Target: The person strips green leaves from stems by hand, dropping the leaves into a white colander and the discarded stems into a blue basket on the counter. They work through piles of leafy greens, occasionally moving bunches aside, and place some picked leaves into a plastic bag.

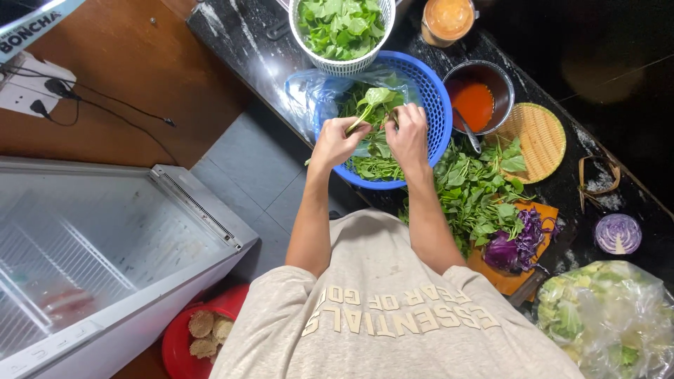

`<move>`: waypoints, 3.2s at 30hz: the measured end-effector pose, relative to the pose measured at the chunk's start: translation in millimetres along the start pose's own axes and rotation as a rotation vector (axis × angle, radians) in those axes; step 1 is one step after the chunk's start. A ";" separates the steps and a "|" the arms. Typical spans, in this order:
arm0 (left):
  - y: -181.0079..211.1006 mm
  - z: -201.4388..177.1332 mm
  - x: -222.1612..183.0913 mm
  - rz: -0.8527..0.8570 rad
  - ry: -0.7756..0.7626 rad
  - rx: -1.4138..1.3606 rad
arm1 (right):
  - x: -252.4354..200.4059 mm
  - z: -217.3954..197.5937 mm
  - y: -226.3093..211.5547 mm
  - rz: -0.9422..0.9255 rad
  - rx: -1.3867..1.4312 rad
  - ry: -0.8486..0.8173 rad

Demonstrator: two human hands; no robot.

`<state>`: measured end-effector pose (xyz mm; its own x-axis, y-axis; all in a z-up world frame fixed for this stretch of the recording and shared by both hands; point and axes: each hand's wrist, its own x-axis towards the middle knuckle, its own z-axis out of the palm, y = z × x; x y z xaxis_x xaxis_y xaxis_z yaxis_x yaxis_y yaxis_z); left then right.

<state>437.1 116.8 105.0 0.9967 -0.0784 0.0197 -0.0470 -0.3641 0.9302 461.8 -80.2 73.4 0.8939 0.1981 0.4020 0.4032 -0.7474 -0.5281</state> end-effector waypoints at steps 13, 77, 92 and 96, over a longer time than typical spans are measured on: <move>-21.0 8.8 -3.4 -0.166 0.219 -0.431 | 18.4 -57.5 -34.2 -0.069 0.535 -0.040; -28.8 18.6 15.7 -0.289 -0.162 -1.338 | 14.7 -20.3 -3.8 0.360 0.839 -0.200; -34.1 23.0 10.7 -0.298 -0.092 -1.522 | 7.2 -4.5 2.9 0.195 0.614 -0.362; -29.9 29.7 11.5 -0.269 0.007 -1.380 | -0.9 15.7 7.7 0.113 0.390 -0.207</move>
<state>447.9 99.3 66.5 0.9653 -0.1467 -0.2160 0.2398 0.8252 0.5114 467.2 -76.1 57.2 0.9409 0.2811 0.1891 0.3093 -0.4850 -0.8180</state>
